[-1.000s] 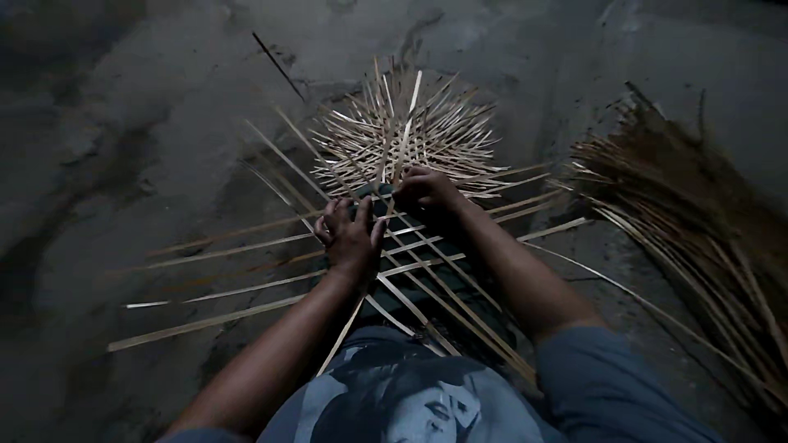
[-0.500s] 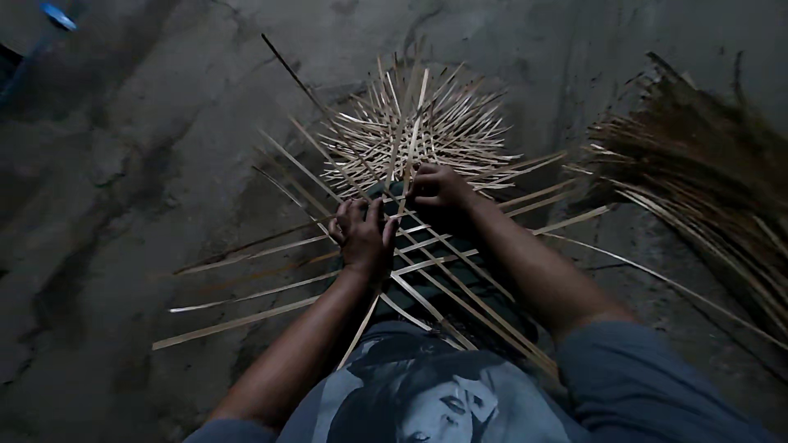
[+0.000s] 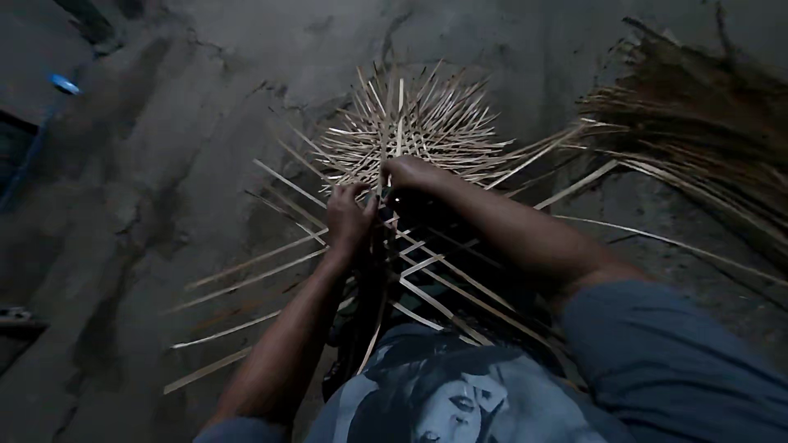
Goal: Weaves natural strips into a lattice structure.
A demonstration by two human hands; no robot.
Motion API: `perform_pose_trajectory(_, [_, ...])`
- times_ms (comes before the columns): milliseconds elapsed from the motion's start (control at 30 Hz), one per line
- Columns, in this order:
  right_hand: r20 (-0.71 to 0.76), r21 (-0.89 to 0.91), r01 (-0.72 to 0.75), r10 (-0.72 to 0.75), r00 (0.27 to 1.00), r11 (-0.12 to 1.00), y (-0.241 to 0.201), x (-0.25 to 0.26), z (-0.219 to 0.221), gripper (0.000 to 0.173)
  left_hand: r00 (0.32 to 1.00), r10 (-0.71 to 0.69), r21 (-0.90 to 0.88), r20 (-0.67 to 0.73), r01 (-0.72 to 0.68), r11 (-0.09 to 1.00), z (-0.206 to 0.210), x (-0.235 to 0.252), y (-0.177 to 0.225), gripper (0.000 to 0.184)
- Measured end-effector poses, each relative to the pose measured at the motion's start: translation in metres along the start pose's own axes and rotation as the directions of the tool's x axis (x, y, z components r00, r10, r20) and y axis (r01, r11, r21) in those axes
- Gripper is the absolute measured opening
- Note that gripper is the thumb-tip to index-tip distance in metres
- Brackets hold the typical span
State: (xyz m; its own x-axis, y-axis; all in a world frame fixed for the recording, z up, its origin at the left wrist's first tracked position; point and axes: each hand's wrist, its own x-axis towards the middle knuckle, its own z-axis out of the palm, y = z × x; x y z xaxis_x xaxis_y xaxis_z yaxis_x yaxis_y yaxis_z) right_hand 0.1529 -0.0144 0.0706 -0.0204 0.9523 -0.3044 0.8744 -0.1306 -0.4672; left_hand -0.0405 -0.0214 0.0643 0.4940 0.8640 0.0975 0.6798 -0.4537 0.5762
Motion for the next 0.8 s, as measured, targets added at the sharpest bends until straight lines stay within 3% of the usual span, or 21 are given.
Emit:
perform_pose_trajectory(33, [0.009, 0.038, 0.020, -0.020, 1.000, 0.999, -0.004, 0.003, 0.000, 0.035, 0.999, -0.049, -0.227, 0.006, 0.049, 0.973, -0.001, 0.009, -0.002, 0.033])
perform_pose_trajectory(100, [0.026, 0.095, 0.051, -0.054, 0.998, 0.994, -0.007, 0.011, 0.004, 0.026, 0.971, -0.231, -0.637, 0.061, 0.216, 0.740, 0.001, 0.023, 0.000, 0.039])
perform_pose_trajectory(133, [0.014, 0.136, 0.062, -0.064, 0.998, 0.989, -0.004, 0.014, 0.008, 0.024, 0.943, -0.307, -0.719, 0.130, 0.303, 0.625, 0.000, 0.022, 0.004, 0.043])
perform_pose_trajectory(200, [0.007, 0.254, 0.077, -0.082, 0.997, 0.964, 0.000, 0.008, 0.010, 0.028, 0.898, -0.369, -0.719, 0.238, 0.418, 0.555, 0.005, 0.016, 0.007, 0.049])
perform_pose_trajectory(333, [-0.084, 0.527, 0.137, -0.109, 0.991, 0.839, 0.018, 0.002, 0.023, 0.038, 0.914, -0.322, -0.536, 0.247, 0.406, 0.740, 0.034, 0.026, -0.014, 0.047])
perform_pose_trajectory(400, [-0.089, 0.587, 0.142, -0.112, 0.990, 0.797, 0.029, -0.001, 0.025, 0.036, 0.906, -0.209, -0.448, 0.368, 0.370, 0.814, 0.028, 0.033, -0.023, 0.041])
perform_pose_trajectory(467, [-0.121, 0.626, 0.168, -0.118, 0.986, 0.761, 0.042, 0.003, 0.036, 0.031, 0.878, -0.131, -0.505, 0.460, 0.380, 0.775, 0.018, 0.028, -0.027, 0.039])
perform_pose_trajectory(567, [-0.164, 0.648, 0.227, -0.158, 0.974, 0.727, 0.053, 0.016, 0.043, 0.033, 0.917, 0.000, -0.743, 0.399, 0.323, 0.586, 0.026, 0.032, -0.036, 0.037])
perform_pose_trajectory(633, [-0.132, 0.681, 0.156, -0.089, 0.987, 0.716, 0.047, 0.018, 0.042, 0.039, 0.938, 0.032, -0.790, 0.344, 0.271, 0.550, 0.032, 0.032, -0.037, 0.039])
perform_pose_trajectory(733, [-0.063, 0.697, -0.027, 0.099, 0.993, 0.716, 0.033, 0.013, 0.036, 0.065, 0.954, 0.038, -0.718, 0.297, 0.198, 0.668, 0.036, 0.029, -0.037, 0.044])
perform_pose_trajectory(800, [-0.033, 0.656, -0.140, 0.213, 0.977, 0.742, 0.021, 0.011, 0.033, 0.069, 0.969, 0.099, -0.644, 0.225, 0.072, 0.762, 0.038, 0.024, -0.036, 0.046])
